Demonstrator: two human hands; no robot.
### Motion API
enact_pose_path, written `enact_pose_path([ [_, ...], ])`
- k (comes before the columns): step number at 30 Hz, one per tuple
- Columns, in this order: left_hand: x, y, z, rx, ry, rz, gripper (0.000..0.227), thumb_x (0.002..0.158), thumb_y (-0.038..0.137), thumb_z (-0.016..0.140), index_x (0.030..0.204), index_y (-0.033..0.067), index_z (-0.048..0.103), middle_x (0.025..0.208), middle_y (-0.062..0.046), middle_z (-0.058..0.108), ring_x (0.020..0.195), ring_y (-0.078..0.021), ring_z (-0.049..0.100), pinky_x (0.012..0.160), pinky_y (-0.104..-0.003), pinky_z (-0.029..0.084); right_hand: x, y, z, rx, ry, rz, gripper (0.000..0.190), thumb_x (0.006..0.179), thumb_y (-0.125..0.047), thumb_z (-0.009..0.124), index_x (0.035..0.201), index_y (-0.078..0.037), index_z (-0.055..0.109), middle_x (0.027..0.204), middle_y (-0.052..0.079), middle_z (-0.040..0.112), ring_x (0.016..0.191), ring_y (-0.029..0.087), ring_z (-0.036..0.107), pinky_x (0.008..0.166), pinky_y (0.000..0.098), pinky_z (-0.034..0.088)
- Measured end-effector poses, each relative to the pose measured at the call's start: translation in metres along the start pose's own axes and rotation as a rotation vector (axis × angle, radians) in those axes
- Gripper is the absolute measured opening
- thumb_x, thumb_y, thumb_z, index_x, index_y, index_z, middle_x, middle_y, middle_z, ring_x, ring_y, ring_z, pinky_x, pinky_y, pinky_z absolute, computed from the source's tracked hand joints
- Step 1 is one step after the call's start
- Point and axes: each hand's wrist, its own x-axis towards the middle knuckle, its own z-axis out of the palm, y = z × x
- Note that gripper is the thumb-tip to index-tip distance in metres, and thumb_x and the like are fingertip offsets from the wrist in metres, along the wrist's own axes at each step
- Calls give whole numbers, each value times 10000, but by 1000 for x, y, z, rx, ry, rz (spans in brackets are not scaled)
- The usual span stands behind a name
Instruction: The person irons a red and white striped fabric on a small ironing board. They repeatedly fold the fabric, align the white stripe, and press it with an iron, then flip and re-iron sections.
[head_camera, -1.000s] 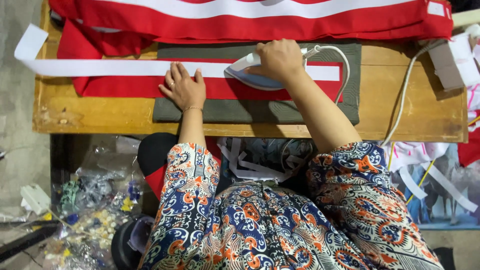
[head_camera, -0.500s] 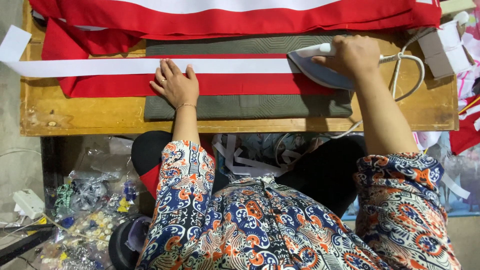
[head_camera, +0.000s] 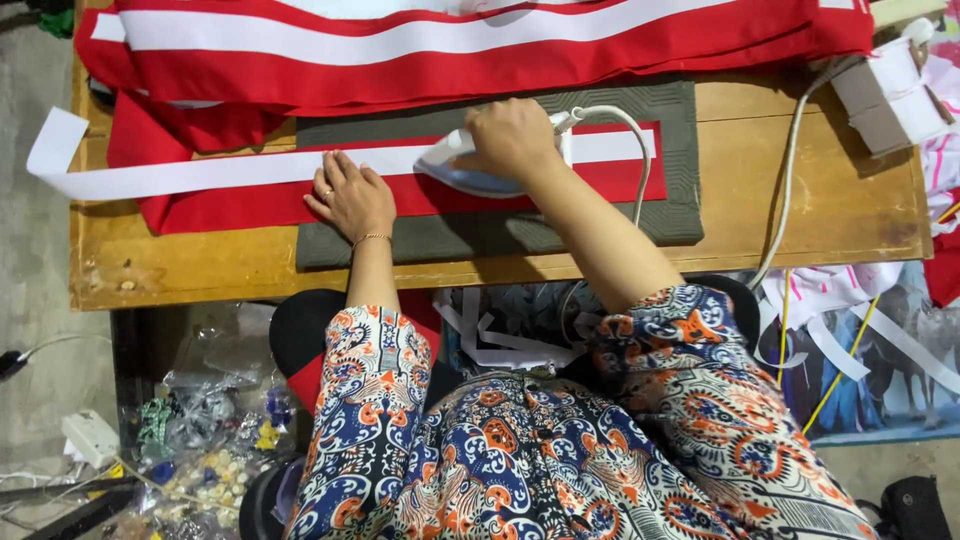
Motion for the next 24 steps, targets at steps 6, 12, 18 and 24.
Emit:
enact_pose_path([
  [6,-1,-2,5,-13,12,6,581,1065,419,393,1510,64,511,1581,-102,450,1428,-338,360,1148,-707,140,-46,99,-6,-85,-254,-37,640,841,-891,587,1020,-288,707,882,36,783,787,329,754,600,448,559],
  [12,0,-1,6,-17,-2,-2,636,1072,479,350,1533,60,475,1599,-104,425,1443,-343,336,1162,-696,114,-119,207,8,-267,-35,286,747,908,-946,620,883,-207,724,727,69,745,629,319,747,504,442,558],
  [18,1,0,3,13,-14,-22,639,1054,468,374,1537,59,468,1603,-109,422,1449,-353,337,1161,-670,167,-121,190,-22,-384,-363,88,748,891,-966,370,1029,-301,686,682,-41,723,586,183,717,516,320,565],
  [24,1,-1,4,4,5,-63,527,1058,343,419,1531,121,492,1605,-93,395,1458,-330,327,1179,-656,178,-79,148,-11,-265,-95,215,756,876,-973,574,908,-231,718,718,79,749,635,321,752,476,426,547],
])
